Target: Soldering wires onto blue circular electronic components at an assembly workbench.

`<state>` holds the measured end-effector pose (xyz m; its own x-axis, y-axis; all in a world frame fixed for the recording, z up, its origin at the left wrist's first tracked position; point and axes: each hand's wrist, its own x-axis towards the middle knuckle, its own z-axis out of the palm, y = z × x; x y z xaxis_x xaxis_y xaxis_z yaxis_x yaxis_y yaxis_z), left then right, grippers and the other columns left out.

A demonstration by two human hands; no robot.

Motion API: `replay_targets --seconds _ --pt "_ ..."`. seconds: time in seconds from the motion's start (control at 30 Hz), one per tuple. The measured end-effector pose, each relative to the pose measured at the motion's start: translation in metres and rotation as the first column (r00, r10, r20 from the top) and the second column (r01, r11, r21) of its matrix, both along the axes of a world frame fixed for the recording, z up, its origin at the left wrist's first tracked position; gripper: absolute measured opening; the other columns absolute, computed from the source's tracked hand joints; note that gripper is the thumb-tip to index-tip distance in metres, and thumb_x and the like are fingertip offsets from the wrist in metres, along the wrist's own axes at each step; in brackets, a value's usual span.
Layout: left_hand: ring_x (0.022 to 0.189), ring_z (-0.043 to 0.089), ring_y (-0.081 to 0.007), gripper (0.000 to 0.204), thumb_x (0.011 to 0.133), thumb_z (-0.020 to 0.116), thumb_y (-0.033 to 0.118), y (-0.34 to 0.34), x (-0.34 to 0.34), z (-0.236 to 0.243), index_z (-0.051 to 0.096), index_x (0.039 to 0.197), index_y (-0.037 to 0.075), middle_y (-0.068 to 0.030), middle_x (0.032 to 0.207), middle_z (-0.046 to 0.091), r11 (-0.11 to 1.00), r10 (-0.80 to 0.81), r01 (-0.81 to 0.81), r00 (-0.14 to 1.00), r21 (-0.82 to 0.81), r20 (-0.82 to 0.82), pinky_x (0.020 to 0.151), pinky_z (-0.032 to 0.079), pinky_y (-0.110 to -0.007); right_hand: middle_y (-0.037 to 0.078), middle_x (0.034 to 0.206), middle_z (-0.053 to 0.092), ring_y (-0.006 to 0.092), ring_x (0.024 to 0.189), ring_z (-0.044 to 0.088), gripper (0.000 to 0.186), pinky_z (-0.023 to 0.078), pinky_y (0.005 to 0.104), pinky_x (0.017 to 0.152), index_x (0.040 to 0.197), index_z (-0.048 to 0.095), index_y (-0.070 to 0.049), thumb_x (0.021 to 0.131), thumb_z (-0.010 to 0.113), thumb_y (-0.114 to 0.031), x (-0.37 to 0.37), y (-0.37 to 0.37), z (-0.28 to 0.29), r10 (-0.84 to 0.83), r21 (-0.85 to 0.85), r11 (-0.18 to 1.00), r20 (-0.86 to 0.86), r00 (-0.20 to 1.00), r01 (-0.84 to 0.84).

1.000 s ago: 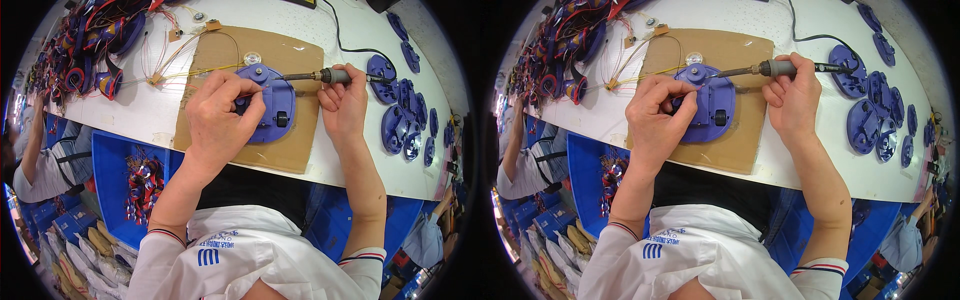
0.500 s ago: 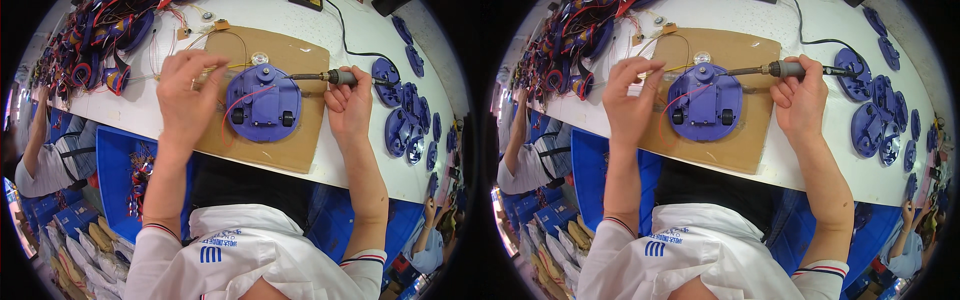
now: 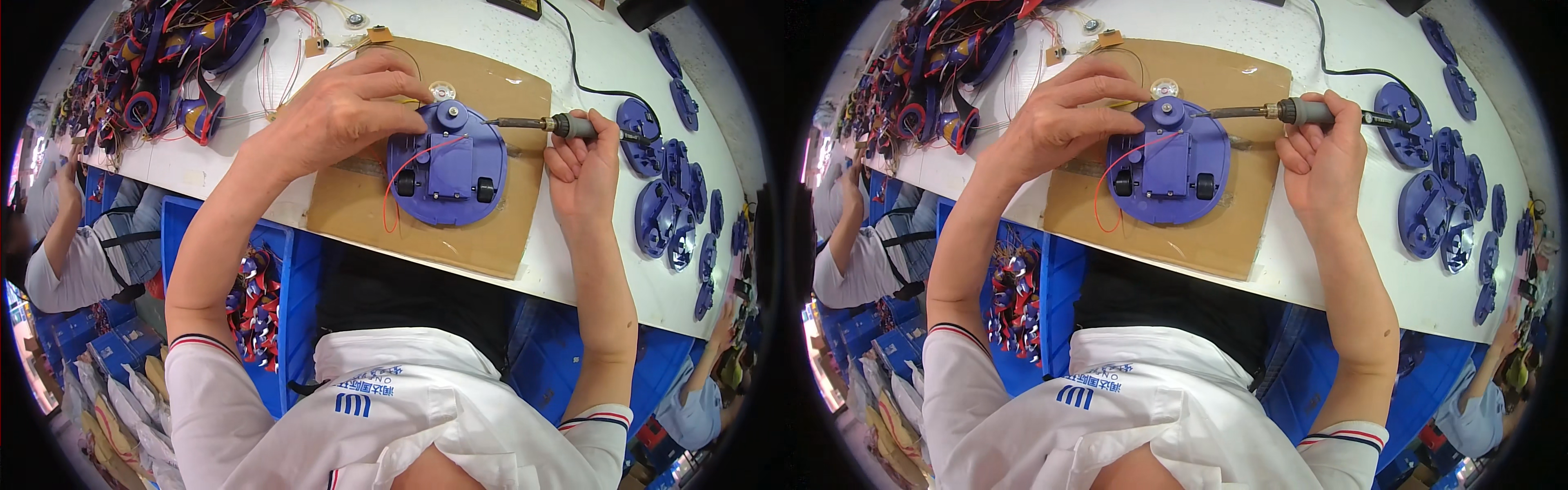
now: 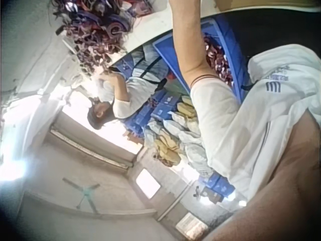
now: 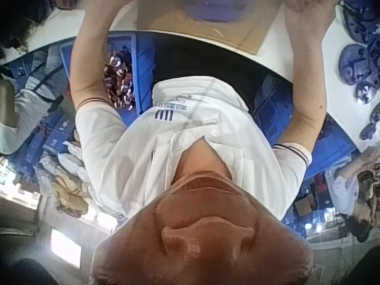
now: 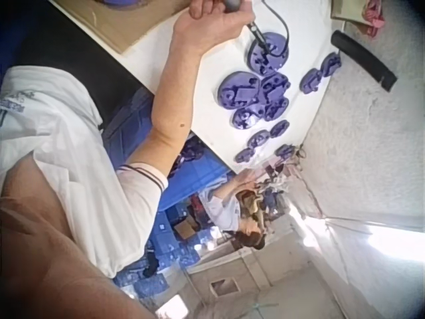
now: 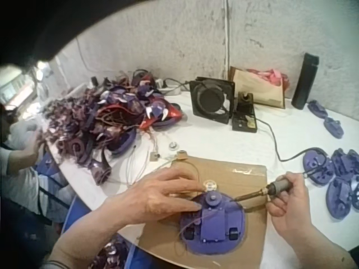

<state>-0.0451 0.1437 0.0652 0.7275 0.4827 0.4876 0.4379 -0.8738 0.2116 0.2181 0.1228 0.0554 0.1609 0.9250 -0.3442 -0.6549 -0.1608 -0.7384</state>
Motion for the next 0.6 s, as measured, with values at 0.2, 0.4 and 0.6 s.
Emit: replay_targets --seconds 0.2,0.4,0.6 --pt "0.090 0.059 -0.0184 0.017 0.078 0.059 -0.004 -0.007 -0.004 -0.006 0.062 0.093 0.004 -0.0045 0.094 0.063 0.980 0.147 -0.072 0.891 -0.187 0.430 0.082 0.049 -0.027 -0.006 0.051 0.030 0.0026 0.040 0.016 0.018 0.016 0.0171 0.035 0.088 0.054 -0.003 0.090 0.050 -0.020 0.004 -0.001 0.000 0.014 0.055 0.998 0.041 0.999 -0.016" --pt "0.064 0.058 -0.0138 0.015 0.082 0.055 -0.003 -0.087 0.011 0.029 0.061 0.095 0.000 -0.0073 0.074 0.063 0.707 0.705 -0.298 0.229 -0.641 0.671 0.060 0.047 -0.023 -0.003 0.053 0.037 0.0026 0.041 0.018 0.019 0.016 0.0172 0.036 0.088 0.056 -0.004 0.090 0.049 -0.022 0.001 -0.014 0.011 0.020 0.124 0.992 0.152 0.988 -0.039" --pt "0.056 0.050 -0.0145 0.019 0.066 0.067 -0.009 -0.145 0.063 -0.004 0.066 0.082 0.002 -0.0046 0.074 0.061 0.763 0.631 -0.453 0.678 -0.461 0.377 0.050 0.042 -0.023 0.000 0.056 0.043 0.0029 0.042 0.020 0.022 0.017 0.0171 0.037 0.086 0.056 -0.005 0.091 0.046 -0.024 -0.009 -0.024 0.016 0.074 0.125 0.986 0.262 0.962 -0.110"
